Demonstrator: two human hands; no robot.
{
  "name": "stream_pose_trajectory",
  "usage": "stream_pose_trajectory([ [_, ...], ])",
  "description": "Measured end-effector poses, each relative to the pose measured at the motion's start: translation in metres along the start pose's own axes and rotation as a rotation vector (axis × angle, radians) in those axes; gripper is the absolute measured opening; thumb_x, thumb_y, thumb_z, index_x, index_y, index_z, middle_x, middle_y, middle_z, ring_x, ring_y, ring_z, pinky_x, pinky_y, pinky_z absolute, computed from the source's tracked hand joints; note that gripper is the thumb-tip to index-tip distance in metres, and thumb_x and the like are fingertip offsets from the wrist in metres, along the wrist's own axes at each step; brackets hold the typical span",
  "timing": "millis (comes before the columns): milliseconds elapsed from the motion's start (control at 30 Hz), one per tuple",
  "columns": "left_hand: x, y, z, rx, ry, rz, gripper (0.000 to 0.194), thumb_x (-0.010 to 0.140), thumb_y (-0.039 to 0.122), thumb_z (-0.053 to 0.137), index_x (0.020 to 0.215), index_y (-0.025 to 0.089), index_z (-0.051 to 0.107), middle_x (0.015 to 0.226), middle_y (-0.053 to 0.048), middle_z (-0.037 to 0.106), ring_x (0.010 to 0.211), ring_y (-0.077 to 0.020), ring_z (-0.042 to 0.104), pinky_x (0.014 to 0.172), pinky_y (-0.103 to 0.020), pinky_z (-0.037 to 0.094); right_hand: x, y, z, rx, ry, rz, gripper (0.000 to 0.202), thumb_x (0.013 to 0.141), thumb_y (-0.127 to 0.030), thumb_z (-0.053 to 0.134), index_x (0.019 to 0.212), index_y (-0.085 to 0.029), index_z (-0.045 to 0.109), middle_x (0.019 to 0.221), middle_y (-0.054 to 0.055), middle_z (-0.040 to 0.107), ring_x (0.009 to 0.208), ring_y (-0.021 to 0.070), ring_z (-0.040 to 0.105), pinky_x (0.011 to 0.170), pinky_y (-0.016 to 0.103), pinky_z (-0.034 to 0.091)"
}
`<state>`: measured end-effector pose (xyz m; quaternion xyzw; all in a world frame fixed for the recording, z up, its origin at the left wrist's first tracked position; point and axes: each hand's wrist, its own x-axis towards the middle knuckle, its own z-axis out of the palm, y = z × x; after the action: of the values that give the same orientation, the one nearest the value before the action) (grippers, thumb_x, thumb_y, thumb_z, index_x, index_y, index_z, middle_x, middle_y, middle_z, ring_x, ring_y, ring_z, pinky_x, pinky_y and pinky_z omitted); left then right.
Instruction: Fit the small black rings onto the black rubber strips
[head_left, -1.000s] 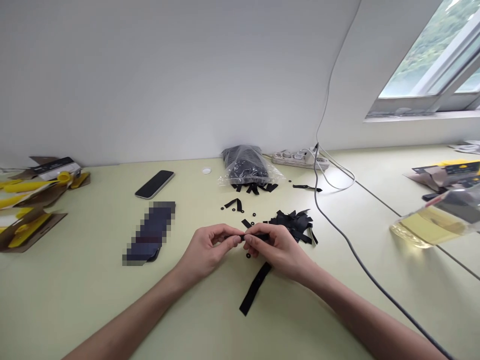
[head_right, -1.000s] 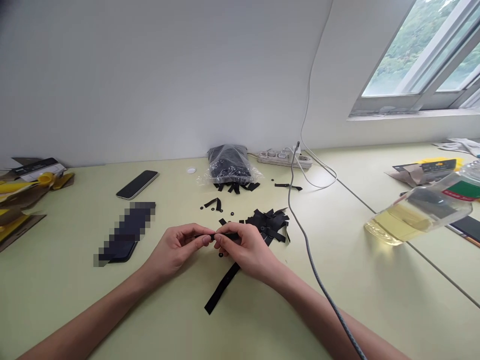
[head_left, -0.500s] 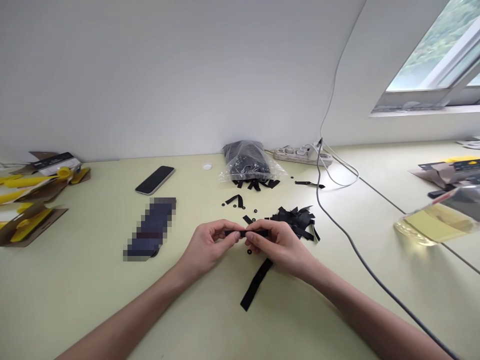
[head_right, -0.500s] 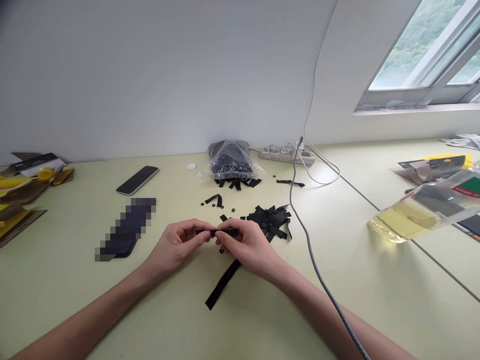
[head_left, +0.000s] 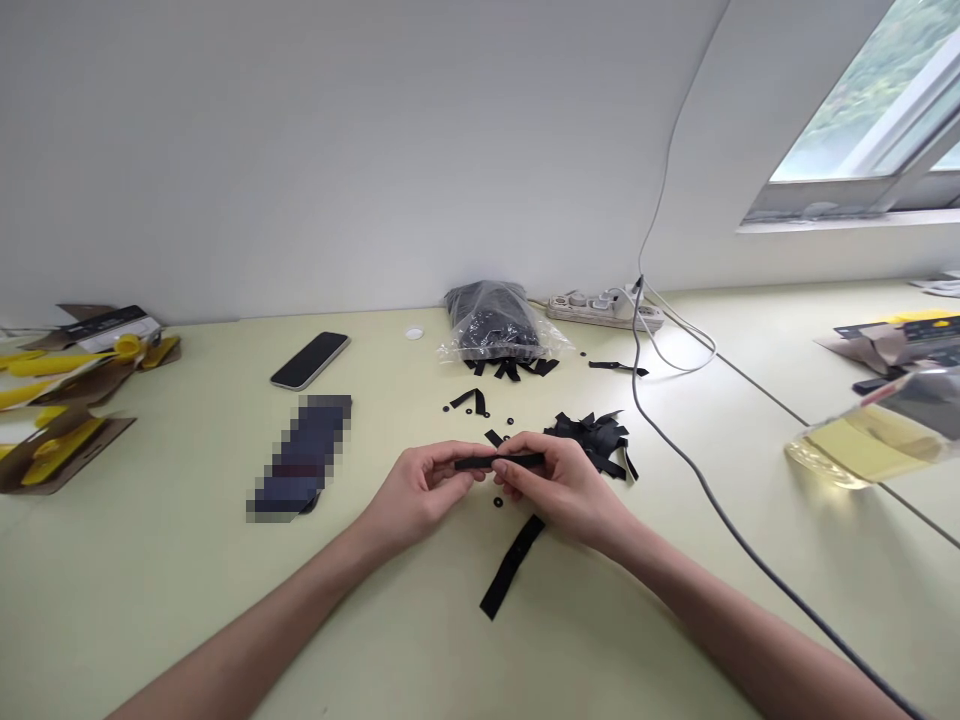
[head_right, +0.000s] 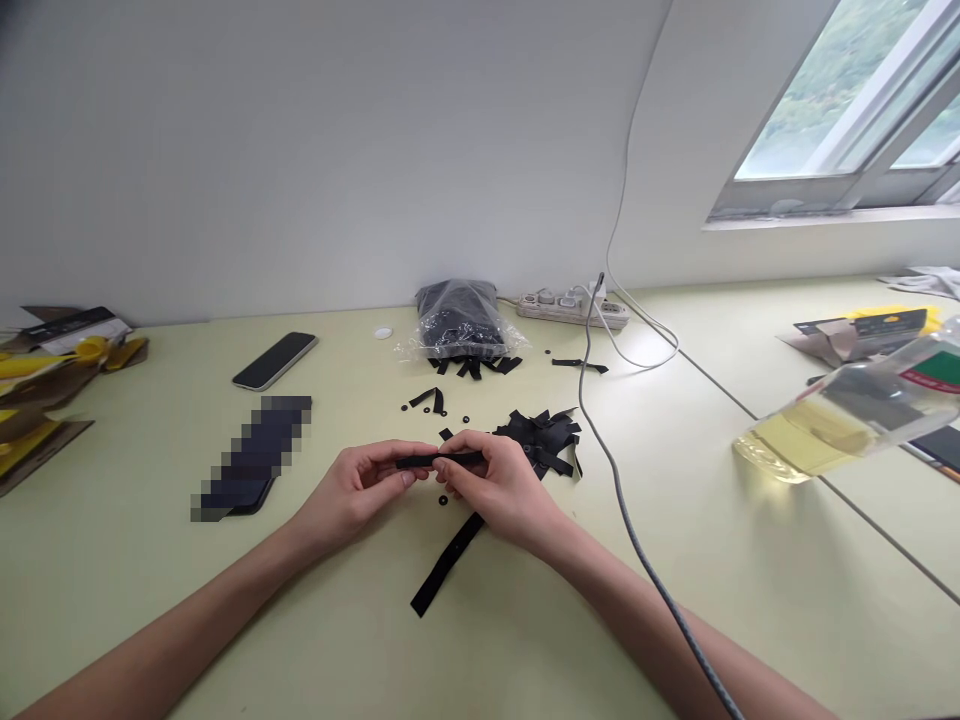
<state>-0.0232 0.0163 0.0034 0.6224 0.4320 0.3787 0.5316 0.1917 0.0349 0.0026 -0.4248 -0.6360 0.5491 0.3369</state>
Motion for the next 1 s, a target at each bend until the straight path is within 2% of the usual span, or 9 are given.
stream_pose_trajectory([
  [200, 0.001, 0.0, 0.002, 0.03, 0.062, 0.012, 0.023, 0.094, 0.036, 0.07, 0.109, 0.02, 0.076, 0.114, -0.008, 0.077, 0.105, -0.0218, 0.072, 0.094, -0.03, 0.057, 0.001, 0.002, 0.003, -0.007, -0.009, -0.073, 0.024, 0.091, -0.042, 0.071, 0.093, -0.018, 0.072, 0.079, 0.003, 0.069, 0.069, 0.0141, 0.062, 0.062, 0.028, 0.048],
  [367, 0.002, 0.001, -0.001, 0.087, 0.144, -0.026, 0.023, 0.093, 0.039, 0.071, 0.105, 0.02, 0.076, 0.106, -0.007, 0.077, 0.098, -0.0209, 0.072, 0.086, -0.028, 0.056, 0.002, -0.003, 0.0, 0.094, 0.032, -0.004, 0.029, 0.087, -0.046, 0.075, 0.095, -0.018, 0.07, 0.075, 0.002, 0.067, 0.07, 0.0157, 0.064, 0.066, 0.03, 0.053],
  [633, -0.003, 0.0, 0.006, 0.064, 0.023, -0.014, 0.019, 0.094, 0.035, 0.068, 0.1, 0.018, 0.072, 0.088, -0.003, 0.072, 0.081, -0.0148, 0.065, 0.074, -0.024, 0.051, 0.001, -0.013, -0.001, 0.076, 0.064, 0.012, 0.027, 0.087, -0.045, 0.074, 0.085, -0.018, 0.069, 0.075, 0.003, 0.07, 0.074, 0.0163, 0.066, 0.068, 0.03, 0.052],
  [800, -0.001, 0.0, 0.004, 0.1, 0.067, -0.026, 0.023, 0.092, 0.04, 0.069, 0.099, 0.017, 0.071, 0.085, -0.003, 0.069, 0.077, -0.015, 0.062, 0.071, -0.025, 0.05, 0.0, -0.012, 0.0, 0.151, 0.082, -0.037, 0.028, 0.09, -0.047, 0.071, 0.088, -0.019, 0.065, 0.077, 0.002, 0.07, 0.076, 0.0163, 0.067, 0.073, 0.03, 0.055],
  [1000, 0.002, 0.001, -0.001, 0.145, 0.151, -0.084, 0.027, 0.089, 0.044, 0.073, 0.098, 0.018, 0.072, 0.086, -0.004, 0.071, 0.078, -0.0165, 0.065, 0.071, -0.026, 0.052, 0.002, -0.009, -0.007, 0.171, 0.257, -0.075, 0.03, 0.089, -0.048, 0.072, 0.091, -0.019, 0.064, 0.08, 0.004, 0.07, 0.078, 0.0182, 0.069, 0.076, 0.033, 0.057],
])
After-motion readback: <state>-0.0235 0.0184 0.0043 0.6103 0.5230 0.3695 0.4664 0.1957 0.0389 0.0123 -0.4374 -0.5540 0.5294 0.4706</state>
